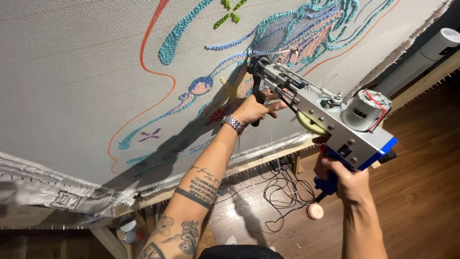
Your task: Using a tufting gun to create a jellyfish design on a stretched canvas rug frame.
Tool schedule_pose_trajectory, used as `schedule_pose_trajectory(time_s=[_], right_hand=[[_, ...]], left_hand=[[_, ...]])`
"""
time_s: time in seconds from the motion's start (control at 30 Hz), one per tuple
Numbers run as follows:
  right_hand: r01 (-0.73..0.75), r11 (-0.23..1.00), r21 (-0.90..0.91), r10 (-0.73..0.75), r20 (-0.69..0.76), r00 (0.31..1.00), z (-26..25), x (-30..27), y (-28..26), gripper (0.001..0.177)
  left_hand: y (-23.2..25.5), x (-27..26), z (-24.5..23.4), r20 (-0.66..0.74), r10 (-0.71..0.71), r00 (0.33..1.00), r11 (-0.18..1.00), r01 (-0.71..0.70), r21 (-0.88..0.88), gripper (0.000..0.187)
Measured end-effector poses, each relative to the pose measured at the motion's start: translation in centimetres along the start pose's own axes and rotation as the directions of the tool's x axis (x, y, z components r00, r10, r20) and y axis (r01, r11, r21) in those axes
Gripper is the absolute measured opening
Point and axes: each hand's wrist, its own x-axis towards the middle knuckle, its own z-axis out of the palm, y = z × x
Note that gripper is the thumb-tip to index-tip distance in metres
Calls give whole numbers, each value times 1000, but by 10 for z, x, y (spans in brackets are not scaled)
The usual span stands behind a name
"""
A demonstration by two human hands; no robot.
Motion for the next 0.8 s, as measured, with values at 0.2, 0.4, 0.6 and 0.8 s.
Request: schedule_pose_trajectory(time_s=[0.2, 0.4, 0.6, 0.8], right_hand=[[-336, 919, 205, 339, 19, 941, -29, -19, -26, 25], [-330, 913, 239, 332, 31, 943, -41, -37, -43, 31], [-274, 918, 288, 270, 55, 961, -36, -42, -60, 43], [-213, 933, 291, 218, 14, 976, -30, -47, -70, 36]], left_hand=[[6, -22, 30, 163, 17, 987, 1000, -19, 9, 32], [-1, -34, 46, 236, 103, 966, 995, -98, -32, 27], [11, -37, 54, 269, 120, 956, 992, -108, -62, 22], [35, -50, 57, 207, 34, 978, 991, -60, 120, 39]])
